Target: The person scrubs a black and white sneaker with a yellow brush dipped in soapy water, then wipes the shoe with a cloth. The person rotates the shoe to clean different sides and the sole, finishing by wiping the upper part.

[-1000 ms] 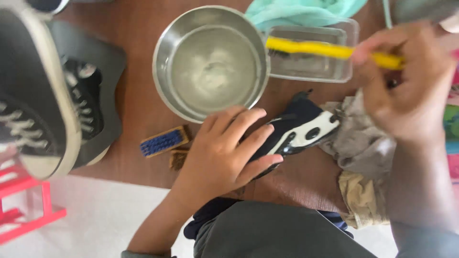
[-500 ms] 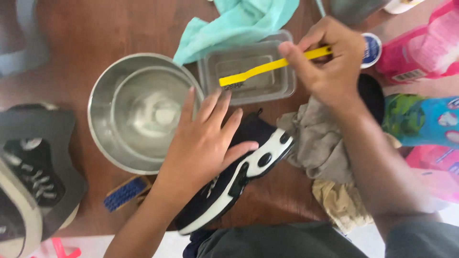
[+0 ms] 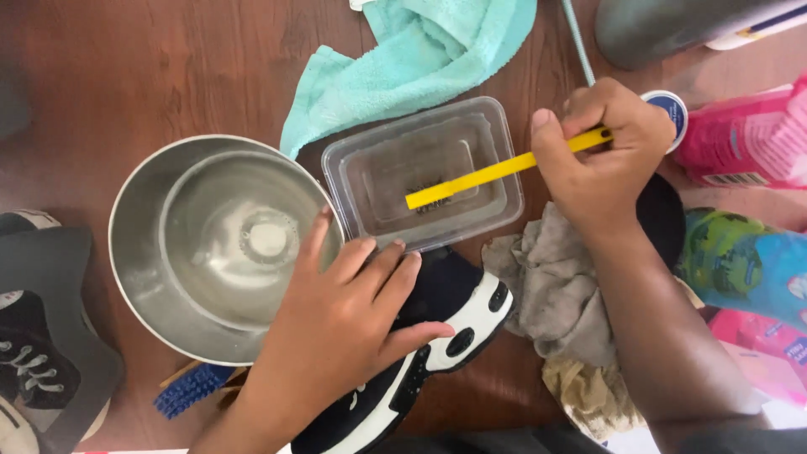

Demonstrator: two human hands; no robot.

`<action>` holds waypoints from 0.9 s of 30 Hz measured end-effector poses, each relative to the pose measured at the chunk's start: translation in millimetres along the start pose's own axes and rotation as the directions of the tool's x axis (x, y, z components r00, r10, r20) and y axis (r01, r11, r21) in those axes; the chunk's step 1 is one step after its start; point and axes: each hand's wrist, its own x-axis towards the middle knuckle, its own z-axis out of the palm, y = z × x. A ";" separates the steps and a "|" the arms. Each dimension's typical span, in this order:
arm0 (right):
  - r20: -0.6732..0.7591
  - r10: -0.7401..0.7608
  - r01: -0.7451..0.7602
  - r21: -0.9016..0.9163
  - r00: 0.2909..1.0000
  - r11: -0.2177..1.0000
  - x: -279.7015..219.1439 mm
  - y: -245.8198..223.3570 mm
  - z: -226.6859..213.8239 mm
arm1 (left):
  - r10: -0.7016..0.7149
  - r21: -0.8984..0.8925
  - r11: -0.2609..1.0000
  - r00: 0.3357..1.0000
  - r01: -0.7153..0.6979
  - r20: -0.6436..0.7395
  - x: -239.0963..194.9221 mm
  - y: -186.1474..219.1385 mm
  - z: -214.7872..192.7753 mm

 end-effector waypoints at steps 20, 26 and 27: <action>0.117 0.120 -0.103 -0.145 0.986 0.984 -4.9 1.5 6.3 | -0.032 -0.014 0.999 0.998 0.033 0.046 -1.8 -4.0 1.6; 0.121 0.104 -0.085 -0.154 0.987 0.984 -5.9 3.6 6.3 | -0.033 -0.009 0.999 0.998 0.034 0.051 -2.3 -4.0 1.8; 0.121 0.105 -0.085 -0.154 0.987 0.984 -5.9 3.7 6.4 | -0.033 -0.009 0.999 0.998 0.033 0.051 -2.3 -4.0 1.9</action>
